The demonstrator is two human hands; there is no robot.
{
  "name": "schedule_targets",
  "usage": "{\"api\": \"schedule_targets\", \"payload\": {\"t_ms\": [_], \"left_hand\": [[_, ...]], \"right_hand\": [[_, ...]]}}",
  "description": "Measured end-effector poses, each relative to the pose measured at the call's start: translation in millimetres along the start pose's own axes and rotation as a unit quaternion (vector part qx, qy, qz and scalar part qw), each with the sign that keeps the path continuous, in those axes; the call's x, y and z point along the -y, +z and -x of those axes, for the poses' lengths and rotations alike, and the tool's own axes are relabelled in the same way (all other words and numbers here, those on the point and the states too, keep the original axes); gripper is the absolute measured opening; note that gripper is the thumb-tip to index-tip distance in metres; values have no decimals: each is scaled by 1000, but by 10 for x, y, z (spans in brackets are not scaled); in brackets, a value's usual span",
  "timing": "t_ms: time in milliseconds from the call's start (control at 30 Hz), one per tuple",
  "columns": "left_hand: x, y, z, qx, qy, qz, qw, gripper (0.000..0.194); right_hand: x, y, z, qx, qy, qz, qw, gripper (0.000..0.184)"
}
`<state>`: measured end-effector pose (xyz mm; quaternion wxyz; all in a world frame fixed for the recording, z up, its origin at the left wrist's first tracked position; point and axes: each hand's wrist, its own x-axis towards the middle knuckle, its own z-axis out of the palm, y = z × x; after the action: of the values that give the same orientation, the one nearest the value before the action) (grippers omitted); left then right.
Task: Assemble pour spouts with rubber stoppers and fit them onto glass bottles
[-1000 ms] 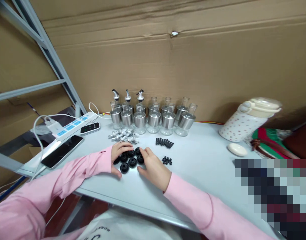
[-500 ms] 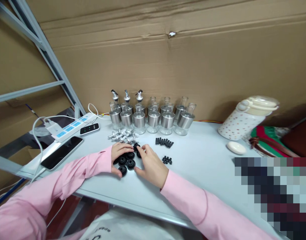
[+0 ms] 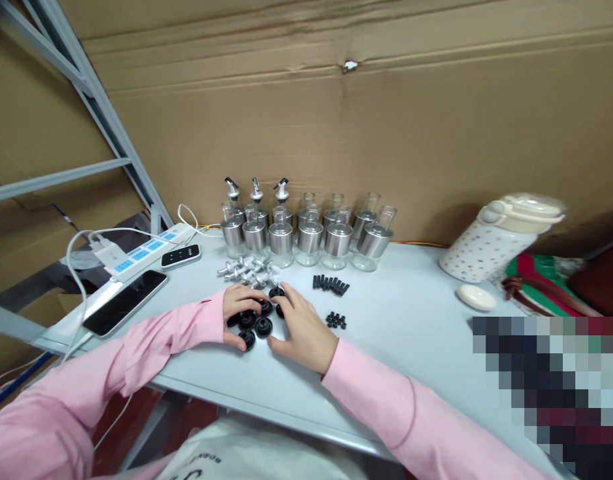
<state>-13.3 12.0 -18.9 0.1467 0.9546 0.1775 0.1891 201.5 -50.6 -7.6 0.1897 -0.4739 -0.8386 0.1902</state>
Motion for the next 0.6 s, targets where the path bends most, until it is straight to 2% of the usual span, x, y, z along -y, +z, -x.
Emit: {"api": "schedule_targets", "payload": {"t_ms": [100, 233, 400, 600], "left_hand": [[16, -9, -2, -3, -10, 13, 1000, 62], [27, -12, 6, -22, -31, 30, 999, 67], [34, 13, 6, -13, -20, 26, 999, 79], [26, 20, -2, -13, -23, -2, 1000, 81]], "right_hand": [[-20, 17, -5, 37, -5, -34, 999, 63], [-15, 39, 0, 25, -21, -69, 997, 73], [-14, 86, 9, 20, -53, -94, 994, 87], [59, 112, 9, 64, -23, -73, 995, 96]]}}
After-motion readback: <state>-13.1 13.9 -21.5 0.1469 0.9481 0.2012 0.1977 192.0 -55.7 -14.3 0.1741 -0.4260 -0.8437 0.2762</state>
